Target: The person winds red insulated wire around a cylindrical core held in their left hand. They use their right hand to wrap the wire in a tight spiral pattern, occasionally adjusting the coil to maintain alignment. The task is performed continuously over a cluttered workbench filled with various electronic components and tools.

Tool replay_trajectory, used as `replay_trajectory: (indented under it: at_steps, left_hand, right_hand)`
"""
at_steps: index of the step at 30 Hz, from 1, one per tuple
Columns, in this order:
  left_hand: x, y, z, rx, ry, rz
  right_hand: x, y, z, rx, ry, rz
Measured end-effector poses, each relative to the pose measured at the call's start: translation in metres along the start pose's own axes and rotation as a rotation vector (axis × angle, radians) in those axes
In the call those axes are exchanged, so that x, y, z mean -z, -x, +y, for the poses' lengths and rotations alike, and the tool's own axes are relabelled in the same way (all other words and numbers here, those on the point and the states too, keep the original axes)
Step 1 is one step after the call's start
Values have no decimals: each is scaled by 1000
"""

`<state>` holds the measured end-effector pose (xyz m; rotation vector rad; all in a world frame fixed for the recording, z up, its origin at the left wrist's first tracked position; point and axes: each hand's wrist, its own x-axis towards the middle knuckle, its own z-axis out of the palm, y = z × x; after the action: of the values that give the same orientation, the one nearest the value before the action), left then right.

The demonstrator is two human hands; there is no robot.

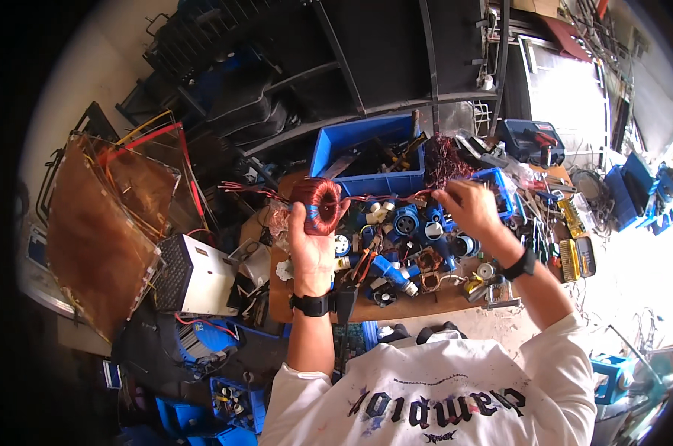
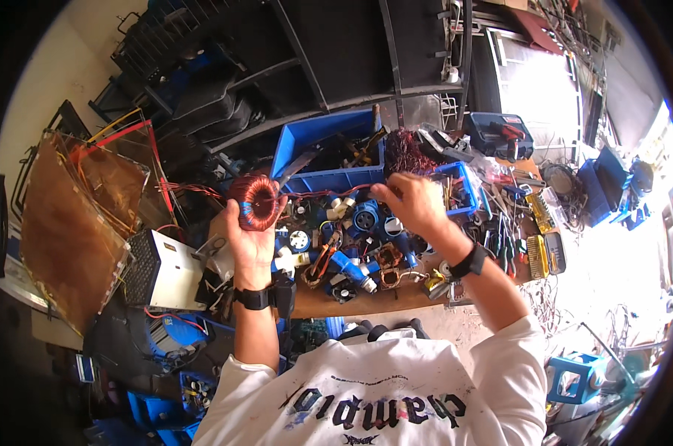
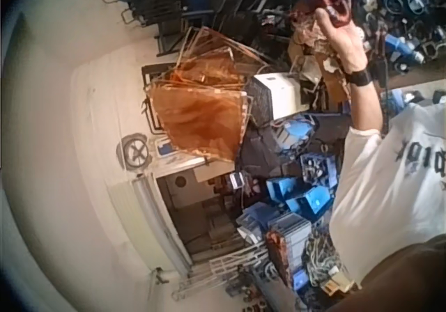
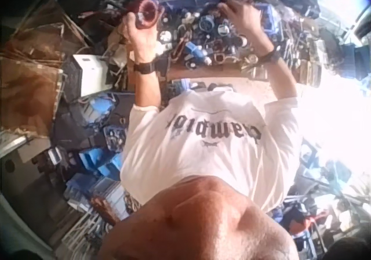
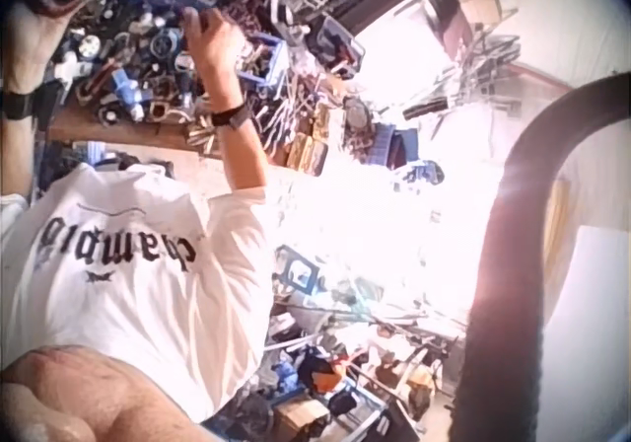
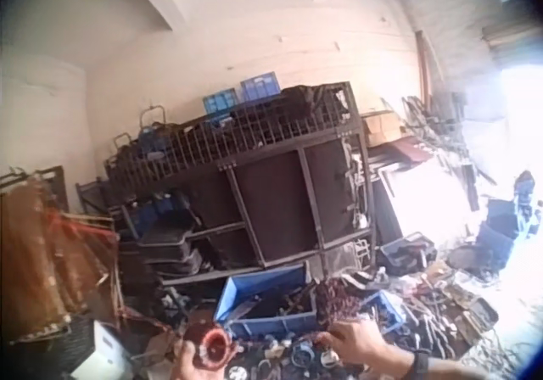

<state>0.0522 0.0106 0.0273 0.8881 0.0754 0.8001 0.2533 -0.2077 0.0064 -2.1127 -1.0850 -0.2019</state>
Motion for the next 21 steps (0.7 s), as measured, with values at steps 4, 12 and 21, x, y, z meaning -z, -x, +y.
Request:
replay_trajectory:
  at_steps: [4, 12, 21]
  left_hand:
    - [-38, 12, -10, -8, -42, -58]
    - [-70, 42, -37, 41, 18, -36]
    - [-95, 77, -48, 6, -12, 22]
  right_hand:
    - [48, -19, -14, 393, 124, 36]
    - [74, -7, -17, 555, 6, -183]
    - [82, 15, -11, 539, -51, -207]
